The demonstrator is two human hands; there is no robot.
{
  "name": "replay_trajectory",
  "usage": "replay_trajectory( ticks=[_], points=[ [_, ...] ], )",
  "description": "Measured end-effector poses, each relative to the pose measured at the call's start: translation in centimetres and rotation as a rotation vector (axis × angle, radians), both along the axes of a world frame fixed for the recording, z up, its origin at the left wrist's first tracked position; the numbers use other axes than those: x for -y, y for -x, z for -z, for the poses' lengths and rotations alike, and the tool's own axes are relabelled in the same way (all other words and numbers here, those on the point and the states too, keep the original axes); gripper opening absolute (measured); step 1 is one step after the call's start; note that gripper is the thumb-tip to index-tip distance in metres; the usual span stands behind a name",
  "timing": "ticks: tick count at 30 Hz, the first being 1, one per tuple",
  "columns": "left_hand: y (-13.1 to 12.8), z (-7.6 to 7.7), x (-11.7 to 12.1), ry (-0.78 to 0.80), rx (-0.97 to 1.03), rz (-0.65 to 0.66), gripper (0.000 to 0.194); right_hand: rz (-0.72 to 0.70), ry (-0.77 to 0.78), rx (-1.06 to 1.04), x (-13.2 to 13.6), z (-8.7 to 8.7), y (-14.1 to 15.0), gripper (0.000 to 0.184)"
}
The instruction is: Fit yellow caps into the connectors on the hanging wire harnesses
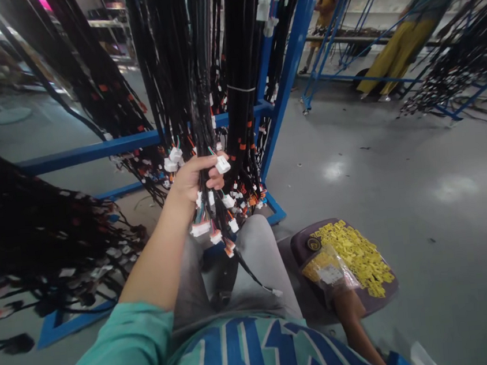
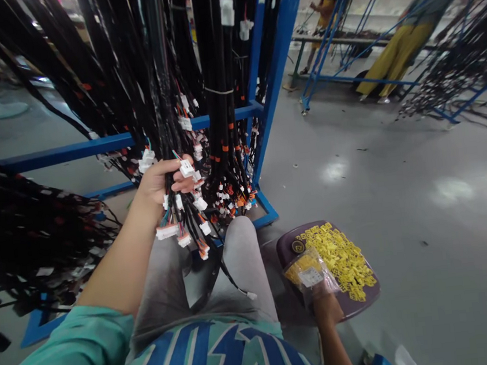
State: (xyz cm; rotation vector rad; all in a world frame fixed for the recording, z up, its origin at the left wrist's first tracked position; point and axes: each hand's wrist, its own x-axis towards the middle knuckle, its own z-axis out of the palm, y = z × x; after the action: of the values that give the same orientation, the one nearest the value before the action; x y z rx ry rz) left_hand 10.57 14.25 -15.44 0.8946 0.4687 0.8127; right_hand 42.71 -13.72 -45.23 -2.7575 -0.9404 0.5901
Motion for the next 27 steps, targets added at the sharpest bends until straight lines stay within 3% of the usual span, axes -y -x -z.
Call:
replay_trajectory(
  ticks=[5,11,15,23,27],
  points=[
    [1.3,-0.4,-0.1,-0.057,-0.066,-0.041,0.008,0.091,0.032,0.003,0.2,-0.7,0.0,0.049],
    [2.5,-0.7,-0.2,-0.095,-0.083,-0.002,0.005,0.140,0.043,0.001,0.0,-0.9,-0.3,0.057],
    [2.9,-0.9,-0.3,-0.115,-0.105,0.006,0.005,0.160,0.008,0.014,0.4,-1.0,-0.5,0.050],
    [3.5,-0.6,-0.8,-0.140,-0.111,0.042,0.007,0.359,-0.204,0.180,3.1,-3.0,-2.7,0.050],
    [3.7,-0.5,-1.1,-0.128,-0.133,-0.021,0.009,0.369,-0.490,0.252,0.2,-5.6,-3.7,0.047]
  ],
)
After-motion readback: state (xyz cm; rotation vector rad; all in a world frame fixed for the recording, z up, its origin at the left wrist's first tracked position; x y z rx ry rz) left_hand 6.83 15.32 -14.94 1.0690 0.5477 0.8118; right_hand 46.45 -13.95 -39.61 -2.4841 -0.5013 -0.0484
